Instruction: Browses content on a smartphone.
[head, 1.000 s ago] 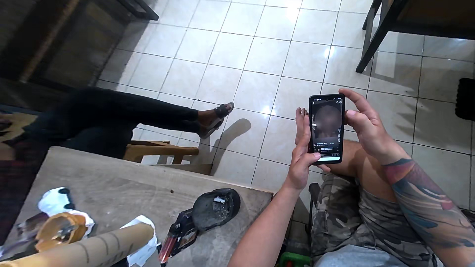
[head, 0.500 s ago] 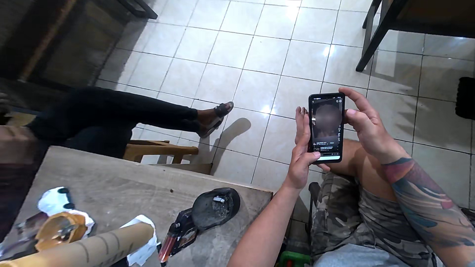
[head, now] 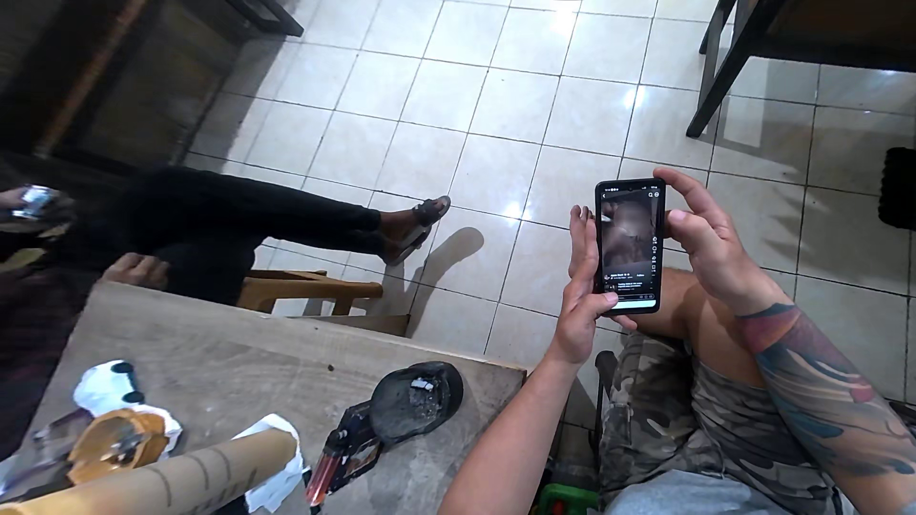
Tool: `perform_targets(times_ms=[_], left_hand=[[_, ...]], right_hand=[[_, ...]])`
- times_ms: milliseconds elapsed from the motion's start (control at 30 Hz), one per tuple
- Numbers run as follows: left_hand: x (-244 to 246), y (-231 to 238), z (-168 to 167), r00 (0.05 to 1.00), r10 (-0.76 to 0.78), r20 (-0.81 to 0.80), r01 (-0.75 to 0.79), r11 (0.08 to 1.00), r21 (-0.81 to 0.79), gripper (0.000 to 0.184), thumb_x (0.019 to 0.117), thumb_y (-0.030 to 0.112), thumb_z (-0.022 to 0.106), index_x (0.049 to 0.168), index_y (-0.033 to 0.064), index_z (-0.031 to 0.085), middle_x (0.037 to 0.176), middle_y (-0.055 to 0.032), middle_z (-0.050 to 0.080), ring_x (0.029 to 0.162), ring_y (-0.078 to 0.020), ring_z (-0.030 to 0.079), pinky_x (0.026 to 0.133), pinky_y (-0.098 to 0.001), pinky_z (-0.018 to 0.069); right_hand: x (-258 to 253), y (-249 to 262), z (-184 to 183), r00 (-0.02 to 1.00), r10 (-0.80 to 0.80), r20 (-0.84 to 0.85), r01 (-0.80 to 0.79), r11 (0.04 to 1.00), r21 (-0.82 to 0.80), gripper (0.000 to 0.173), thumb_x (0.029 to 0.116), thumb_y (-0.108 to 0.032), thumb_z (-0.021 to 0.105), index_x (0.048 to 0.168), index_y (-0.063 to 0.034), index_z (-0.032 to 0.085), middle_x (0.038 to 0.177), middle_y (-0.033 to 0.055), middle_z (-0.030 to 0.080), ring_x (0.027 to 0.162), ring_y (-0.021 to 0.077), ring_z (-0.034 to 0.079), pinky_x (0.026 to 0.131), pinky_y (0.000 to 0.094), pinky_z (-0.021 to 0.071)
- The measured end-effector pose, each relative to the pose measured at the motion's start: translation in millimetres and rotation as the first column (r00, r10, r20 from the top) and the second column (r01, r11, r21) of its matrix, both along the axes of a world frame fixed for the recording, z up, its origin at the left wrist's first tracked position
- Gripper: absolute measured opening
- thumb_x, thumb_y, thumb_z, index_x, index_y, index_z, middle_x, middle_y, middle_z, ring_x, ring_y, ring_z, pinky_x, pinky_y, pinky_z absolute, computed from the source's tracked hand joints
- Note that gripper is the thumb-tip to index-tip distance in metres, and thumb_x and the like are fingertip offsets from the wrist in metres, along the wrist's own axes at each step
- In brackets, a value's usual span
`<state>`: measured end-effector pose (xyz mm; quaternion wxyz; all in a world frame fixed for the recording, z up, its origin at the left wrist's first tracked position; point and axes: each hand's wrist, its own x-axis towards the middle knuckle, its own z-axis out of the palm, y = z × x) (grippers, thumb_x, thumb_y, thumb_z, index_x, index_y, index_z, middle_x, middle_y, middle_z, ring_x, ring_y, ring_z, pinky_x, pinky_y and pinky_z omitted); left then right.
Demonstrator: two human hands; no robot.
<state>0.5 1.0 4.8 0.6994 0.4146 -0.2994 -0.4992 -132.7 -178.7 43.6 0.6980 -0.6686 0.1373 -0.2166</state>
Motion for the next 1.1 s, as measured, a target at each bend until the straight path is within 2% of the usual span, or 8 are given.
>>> perform_targets(times_ms=[233, 333, 500, 1100], left_hand=[[0.5, 0.5, -1.5, 1.0, -0.012, -0.013, 0.012, 1.0, -0.006, 0.08, 0.0962, 0.019, 0.048, 0.164, 0.0393, 0.01, 0.156, -0.012, 0.04, 0.099, -0.0277, 0.068, 0.056, -0.0437, 0.0614], [0.9, 0.3, -1.4, 1.0, -0.009, -0.009, 0.009, 1.0, -0.01, 0.081, 0.0956, 0.018, 0.047, 0.164, 0.0388, 0.009, 0.157, -0.0125, 0.037, 0.101, -0.0288, 0.068, 0.056, -0.0446, 0.0614], [0.3, 0.6, -0.5, 1.0, -0.018, -0.014, 0.018, 1.0, -0.007, 0.08, 0.0964, 0.02, 0.048, 0.164, 0.0397, 0.01, 0.153, -0.0128, 0.042, 0.096, -0.027, 0.069, 0.056, -0.043, 0.0613], [0.2, 0.8, -0.7, 1.0, -0.011, -0.014, 0.011, 1.0, -0.008, 0.079, 0.0963, 0.02, 0.048, 0.164, 0.0388, 0.013, 0.156, -0.0124, 0.039, 0.102, -0.0282, 0.068, 0.056, -0.0437, 0.0615]], right_hand=[[0.5, 1.0, 1.0, 1.0, -0.01, -0.002, 0.01, 1.0, 0.004, 0.052, 0.1081, -0.028, 0.035, 0.16, -0.0256, 0.028, 0.116, 0.0108, 0.07, 0.095, 0.0216, 0.07, 0.08, 0.0377, 0.0606], [0.4, 0.5, 0.5, 1.0, -0.003, 0.002, 0.003, 1.0, -0.003, 0.053, 0.1079, -0.026, 0.033, 0.16, -0.0252, 0.028, 0.117, 0.0112, 0.07, 0.095, 0.0218, 0.07, 0.08, 0.0378, 0.0603], [-0.1, 1.1, 1.0, 1.0, -0.004, 0.006, 0.004, 1.0, 0.005, 0.052, 0.1085, -0.027, 0.034, 0.16, -0.025, 0.028, 0.115, 0.0109, 0.07, 0.093, 0.0211, 0.071, 0.079, 0.0369, 0.0606], [-0.4, 1.1, 0.8, 1.0, -0.001, 0.004, 0.001, 1.0, 0.002, 0.053, 0.1082, -0.028, 0.035, 0.16, -0.0246, 0.027, 0.118, 0.011, 0.07, 0.096, 0.0222, 0.071, 0.081, 0.0381, 0.0607]])
